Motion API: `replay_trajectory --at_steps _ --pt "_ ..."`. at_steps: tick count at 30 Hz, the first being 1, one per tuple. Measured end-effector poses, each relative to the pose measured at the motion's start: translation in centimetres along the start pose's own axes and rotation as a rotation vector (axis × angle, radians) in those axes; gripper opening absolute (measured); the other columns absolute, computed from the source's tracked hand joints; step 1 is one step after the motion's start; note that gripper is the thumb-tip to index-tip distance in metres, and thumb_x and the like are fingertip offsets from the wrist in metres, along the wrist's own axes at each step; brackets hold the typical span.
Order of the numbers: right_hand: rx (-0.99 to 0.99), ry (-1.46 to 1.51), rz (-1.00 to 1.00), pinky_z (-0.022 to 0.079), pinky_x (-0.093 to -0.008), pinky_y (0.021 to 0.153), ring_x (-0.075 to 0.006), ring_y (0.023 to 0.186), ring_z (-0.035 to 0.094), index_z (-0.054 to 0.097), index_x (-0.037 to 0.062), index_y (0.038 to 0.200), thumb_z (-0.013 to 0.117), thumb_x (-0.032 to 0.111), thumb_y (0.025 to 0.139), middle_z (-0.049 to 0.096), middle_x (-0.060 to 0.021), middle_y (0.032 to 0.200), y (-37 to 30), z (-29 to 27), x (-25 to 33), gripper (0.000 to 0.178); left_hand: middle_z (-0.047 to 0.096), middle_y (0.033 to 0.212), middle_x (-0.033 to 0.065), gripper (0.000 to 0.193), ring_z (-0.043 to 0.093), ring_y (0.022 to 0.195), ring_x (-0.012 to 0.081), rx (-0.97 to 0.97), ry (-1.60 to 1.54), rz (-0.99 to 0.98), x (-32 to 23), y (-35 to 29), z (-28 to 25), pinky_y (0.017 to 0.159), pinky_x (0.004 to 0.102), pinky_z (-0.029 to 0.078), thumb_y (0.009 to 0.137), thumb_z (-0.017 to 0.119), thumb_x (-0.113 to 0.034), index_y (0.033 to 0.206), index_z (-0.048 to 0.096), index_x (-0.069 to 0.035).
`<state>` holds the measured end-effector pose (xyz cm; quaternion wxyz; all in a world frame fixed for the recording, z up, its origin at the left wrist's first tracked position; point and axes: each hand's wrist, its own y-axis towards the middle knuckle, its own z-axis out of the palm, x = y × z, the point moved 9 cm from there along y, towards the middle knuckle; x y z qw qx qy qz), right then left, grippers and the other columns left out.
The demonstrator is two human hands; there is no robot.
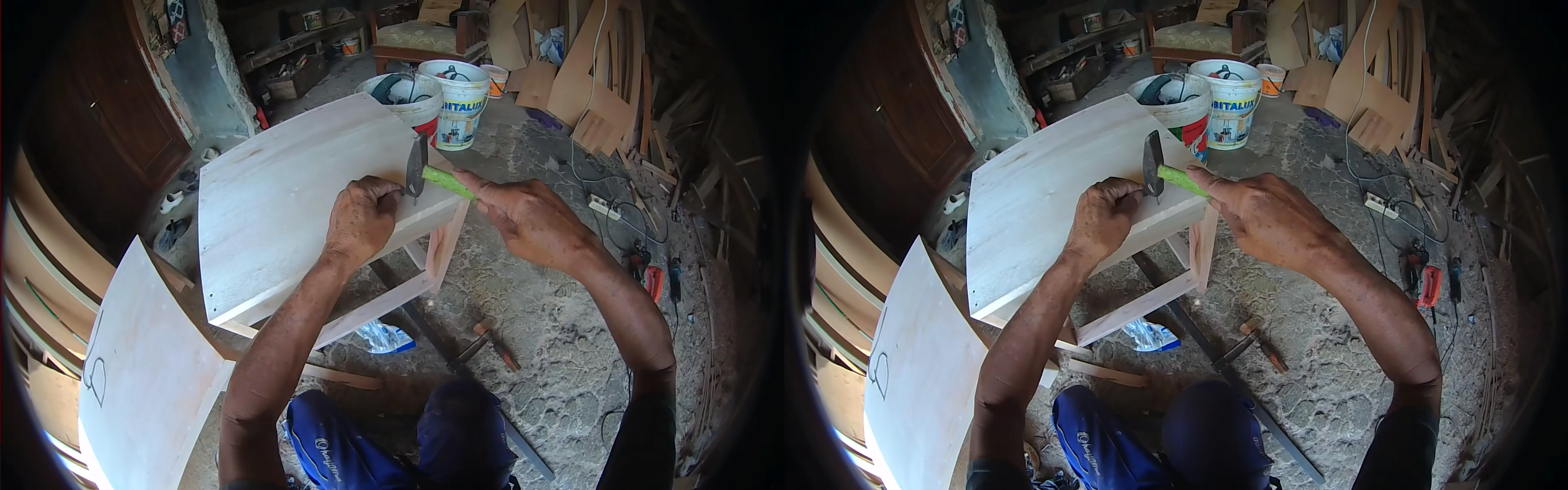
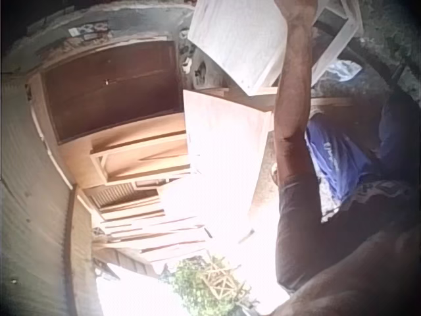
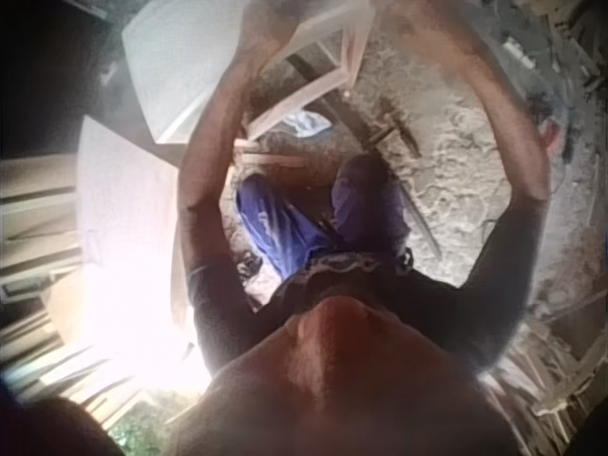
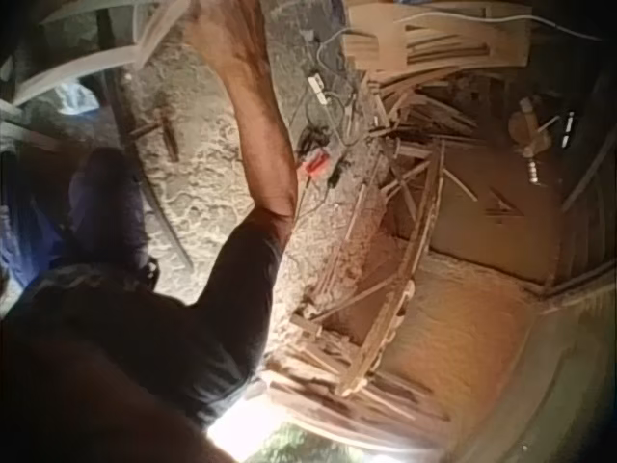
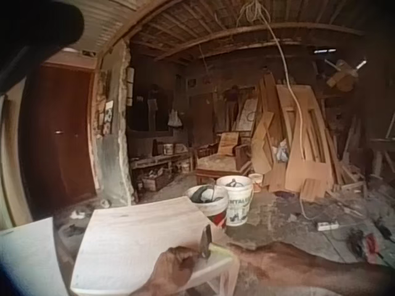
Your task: The person assembles a small wooden cabinet or stool by fitting wooden pieces together and hammering nails to secure the joints. They work on the floor, repositioning the frame and attaching a top panel.
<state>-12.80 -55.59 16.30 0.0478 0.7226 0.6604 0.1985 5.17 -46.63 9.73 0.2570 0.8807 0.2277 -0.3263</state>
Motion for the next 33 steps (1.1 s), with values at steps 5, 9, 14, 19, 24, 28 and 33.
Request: replay_trajectory --at_steps 5,9,14,19,24,28,33 --pt "-0.190 0.147 0.066 0.054 -0.0347 0.075 -0.0204 0.083 0.071 0.045 0.0150 0.150 0.059 0.002 0.095 0.071 -0.0221 0.096 0.1 -2.4 0.7 0.058 0.067 0.120 0.0150 0.025 0.061 0.112 0.0352 -0.172 0.110 0.100 0.2 -0.1 -0.9 0.100 0.0416 0.047 0.090 0.053 -0.005 0.105 0.071 -0.001" --pt "0.063 0.041 0.129 0.056 -0.0355 0.081 -0.0260 0.090 0.074 0.045 0.0133 0.149 0.057 0.001 0.095 0.071 -0.0249 0.098 -0.3 1.3 0.1 0.057 0.066 0.122 0.0143 0.024 0.059 0.115 0.0353 -0.128 0.138 0.071 0.3 -0.4 -0.4 0.102 0.0421 0.046 0.091 0.052 -0.006 0.106 0.071 0.000" --pt "-0.255 0.172 0.097 0.052 -0.0315 0.077 -0.0217 0.085 0.068 0.044 0.0124 0.150 0.058 0.004 0.096 0.071 -0.0209 0.097 0.3 -5.7 1.4 0.056 0.066 0.121 0.0143 0.025 0.059 0.115 0.0353 -0.158 0.135 0.055 0.6 -0.7 -0.8 0.102 0.0423 0.046 0.091 0.052 -0.007 0.107 0.070 -0.002" --pt "-0.128 -0.078 0.022 0.041 -0.0199 0.060 -0.0054 0.066 0.045 0.045 0.0214 0.150 0.055 0.006 0.100 0.068 -0.0042 0.095 -1.1 0.7 -1.1 0.053 0.066 0.122 0.0180 0.026 0.061 0.115 0.0351 -0.133 0.167 0.115 0.0 -0.2 -0.3 0.102 0.0390 0.046 0.095 0.051 -0.008 0.113 0.069 -0.001" --pt "-0.508 0.235 0.080 0.048 -0.0247 0.066 -0.0056 0.072 0.052 0.043 0.0189 0.152 0.056 0.007 0.100 0.073 -0.0093 0.107 -0.6 -7.0 0.3 0.055 0.067 0.121 0.0173 0.026 0.060 0.116 0.0348 -0.137 0.153 0.064 0.6 -0.6 -0.8 0.102 0.0397 0.046 0.094 0.051 -0.008 0.111 0.070 -0.002" --pt "-0.402 0.116 0.058 0.057 -0.0330 0.076 -0.0175 0.090 0.072 0.043 0.0170 0.151 0.057 0.005 0.097 0.073 -0.0165 0.099 -1.2 -2.9 -0.6 0.056 0.067 0.121 0.0185 0.026 0.062 0.115 0.0346 -0.120 0.140 0.082 0.1 0.1 -0.2 0.101 0.0381 0.047 0.095 0.051 -0.009 0.112 0.070 -0.001" --pt "-0.617 0.248 -0.052 0.055 -0.0354 0.079 -0.0232 0.082 0.070 0.042 0.0196 0.151 0.060 0.003 0.096 0.072 -0.0123 0.095 -1.4 -7.9 1.4 0.060 0.066 0.122 0.0155 0.026 0.060 0.115 0.0346 -0.131 0.108 0.055 0.5 -0.7 -0.4 0.101 0.0408 0.046 0.093 0.052 -0.009 0.110 0.070 -0.002"
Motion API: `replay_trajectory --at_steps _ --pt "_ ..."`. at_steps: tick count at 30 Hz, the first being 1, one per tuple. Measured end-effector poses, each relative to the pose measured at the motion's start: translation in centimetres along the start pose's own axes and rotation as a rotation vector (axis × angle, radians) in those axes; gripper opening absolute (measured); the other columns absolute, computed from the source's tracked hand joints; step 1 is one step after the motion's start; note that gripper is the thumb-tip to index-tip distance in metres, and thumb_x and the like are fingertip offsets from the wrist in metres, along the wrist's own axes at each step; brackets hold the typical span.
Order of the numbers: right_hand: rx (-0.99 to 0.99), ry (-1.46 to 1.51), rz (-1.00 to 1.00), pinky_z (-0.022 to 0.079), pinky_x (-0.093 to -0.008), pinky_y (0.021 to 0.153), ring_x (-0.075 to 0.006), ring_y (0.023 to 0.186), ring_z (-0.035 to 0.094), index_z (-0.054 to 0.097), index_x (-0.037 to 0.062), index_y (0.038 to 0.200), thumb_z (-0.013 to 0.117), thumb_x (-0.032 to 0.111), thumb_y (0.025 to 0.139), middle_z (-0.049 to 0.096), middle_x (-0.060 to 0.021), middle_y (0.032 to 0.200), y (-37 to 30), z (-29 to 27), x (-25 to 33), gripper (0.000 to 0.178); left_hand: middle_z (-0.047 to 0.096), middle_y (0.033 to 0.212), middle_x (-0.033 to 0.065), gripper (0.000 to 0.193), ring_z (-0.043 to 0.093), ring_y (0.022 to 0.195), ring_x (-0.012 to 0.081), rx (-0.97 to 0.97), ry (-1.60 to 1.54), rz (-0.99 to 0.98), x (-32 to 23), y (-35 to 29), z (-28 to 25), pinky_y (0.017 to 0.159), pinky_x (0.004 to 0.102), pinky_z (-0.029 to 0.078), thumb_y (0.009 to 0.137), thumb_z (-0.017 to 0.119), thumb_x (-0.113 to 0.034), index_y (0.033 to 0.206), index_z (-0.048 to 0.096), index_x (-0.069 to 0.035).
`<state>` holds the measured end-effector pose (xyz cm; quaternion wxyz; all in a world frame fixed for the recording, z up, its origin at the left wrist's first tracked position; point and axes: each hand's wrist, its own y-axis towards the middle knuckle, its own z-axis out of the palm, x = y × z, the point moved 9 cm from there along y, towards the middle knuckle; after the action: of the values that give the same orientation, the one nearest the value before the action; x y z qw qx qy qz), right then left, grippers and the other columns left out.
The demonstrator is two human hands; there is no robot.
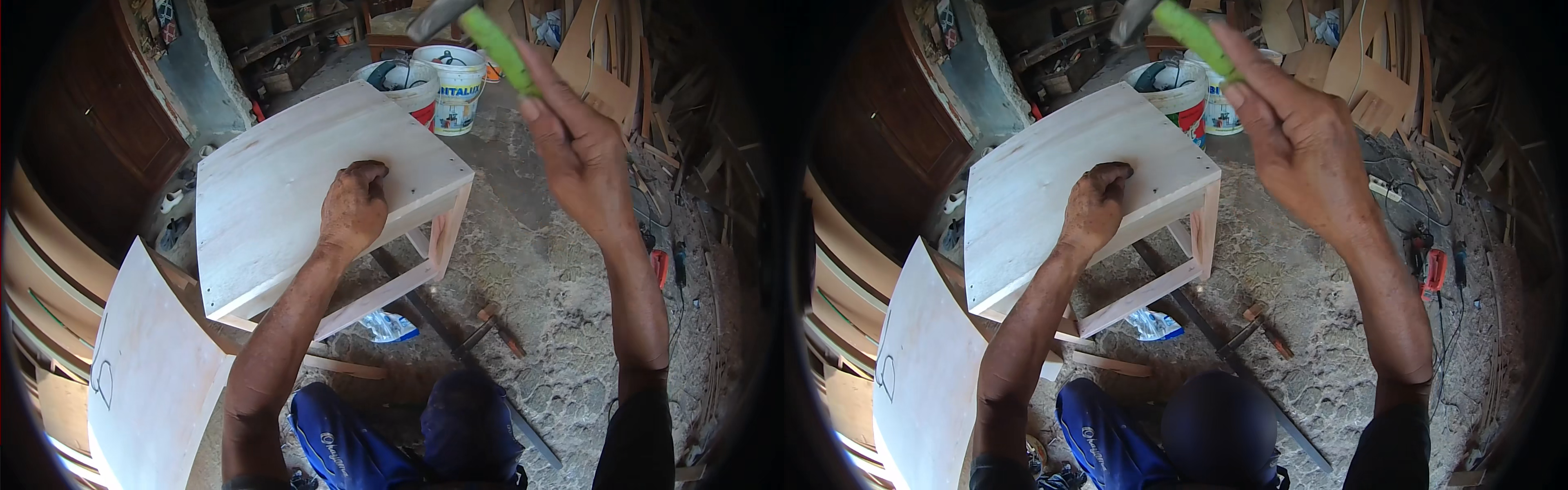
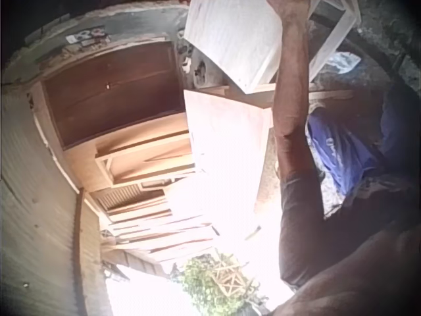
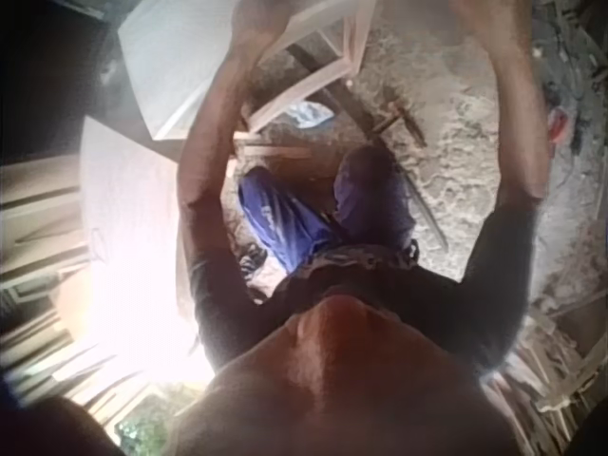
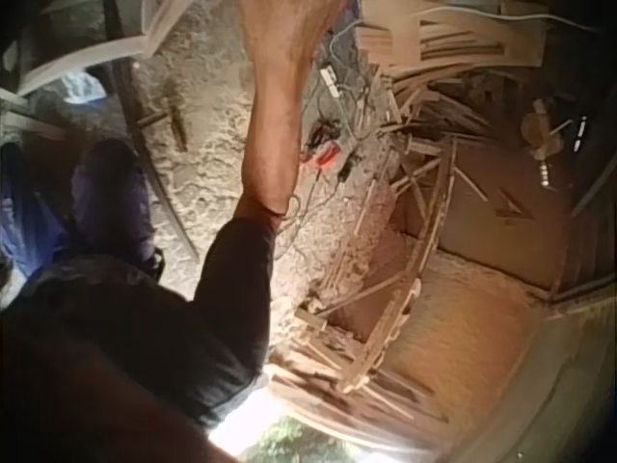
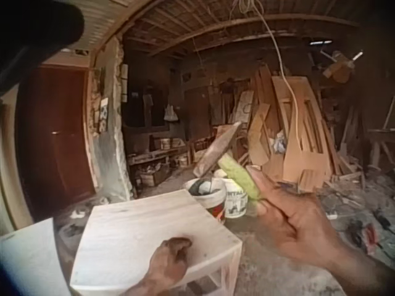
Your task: The person assembles a small wooden cabinet or stool by fitting wooden pieces together and hammering nails to secure the joints. They work on the floor, repositioning the frame and attaching a top panel.
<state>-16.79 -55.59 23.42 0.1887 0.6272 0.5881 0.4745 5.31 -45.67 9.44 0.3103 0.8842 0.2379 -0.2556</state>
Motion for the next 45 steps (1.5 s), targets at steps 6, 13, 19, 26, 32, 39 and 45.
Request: replay_trajectory --at_steps 6,13,19,26,32,39,45 --pt "0.780 -0.493 0.094 0.059 -0.0351 0.075 -0.0254 0.083 0.073 0.049 0.0180 0.147 0.058 0.003 0.096 0.070 -0.0233 0.110 -5.2 6.8 -3.3 0.055 0.066 0.121 0.0142 0.026 0.059 0.116 0.0345 0.014 0.013 0.001 -0.2 0.5 0.1 0.101 0.0422 0.046 0.093 0.051 -0.009 0.109 0.070 -0.003" --pt "0.237 -0.147 0.080 0.060 -0.0386 0.068 -0.0288 0.075 0.073 0.044 0.0204 0.150 0.064 0.004 0.090 0.072 -0.0204 0.104 -4.7 3.7 -2.6 0.065 0.066 0.122 0.0144 0.027 0.059 0.116 0.0341 0.009 -0.022 0.010 -0.7 0.4 0.6 0.102 0.0416 0.046 0.092 0.051 -0.009 0.111 0.070 -0.003" --pt "0.330 -0.162 0.071 0.058 -0.0428 0.073 -0.0349 0.083 0.073 0.043 0.0223 0.151 0.061 0.005 0.094 0.071 -0.0222 0.105 -2.2 3.6 -0.2 0.062 0.066 0.121 0.0164 0.027 0.061 0.112 0.0370 -0.037 -0.066 -0.043 0.4 0.3 -0.2 0.100 0.0423 0.047 0.093 0.050 -0.009 0.109 0.070 -0.002" --pt "0.198 0.356 0.497 0.047 -0.0295 0.051 -0.0114 0.056 0.056 0.044 0.0236 0.151 0.057 0.020 0.101 0.059 -0.0020 0.071 0.8 11.8 -4.8 0.051 0.067 0.111 0.0168 0.026 0.066 0.098 0.0246 -0.423 -0.221 0.091 1.1 -1.1 -4.0 0.090 0.0330 0.050 0.098 0.053 -0.010 0.116 0.067 0.002" --pt "0.266 0.664 0.900 0.044 -0.0299 0.048 -0.0112 0.053 0.046 0.038 0.0150 0.152 0.045 0.014 0.106 0.049 0.0021 0.069 0.5 22.2 -10.0 0.047 0.066 0.106 0.0134 0.019 0.066 0.096 0.0255 -0.342 -0.250 0.417 -2.8 -12.3 -4.0 0.086 0.0343 0.053 0.099 0.060 -0.011 0.113 0.067 -0.002" --pt "0.302 0.624 0.778 0.037 -0.0193 0.053 -0.0012 0.058 0.040 0.045 0.0139 0.148 0.059 0.031 0.101 0.045 0.0087 0.074 -0.1 23.7 -14.6 0.053 0.065 0.080 0.0151 0.032 0.064 0.077 0.0332 -0.069 0.011 -0.492 17.7 -37.1 -7.9 0.070 0.0417 0.050 0.101 0.056 -0.027 0.086 0.065 0.000" --pt "0.369 0.544 0.673 0.041 -0.0318 0.050 -0.0149 0.055 0.042 0.032 0.0151 0.155 0.050 0.012 0.102 0.044 -0.0044 0.071 1.2 21.3 -10.3 0.056 0.070 0.089 0.0199 0.018 0.068 0.087 0.0386 -0.769 0.415 -1.106 23.8 -61.9 -19.0 0.077 0.0432 0.052 0.092 0.059 -0.017 0.093 0.068 -0.002"
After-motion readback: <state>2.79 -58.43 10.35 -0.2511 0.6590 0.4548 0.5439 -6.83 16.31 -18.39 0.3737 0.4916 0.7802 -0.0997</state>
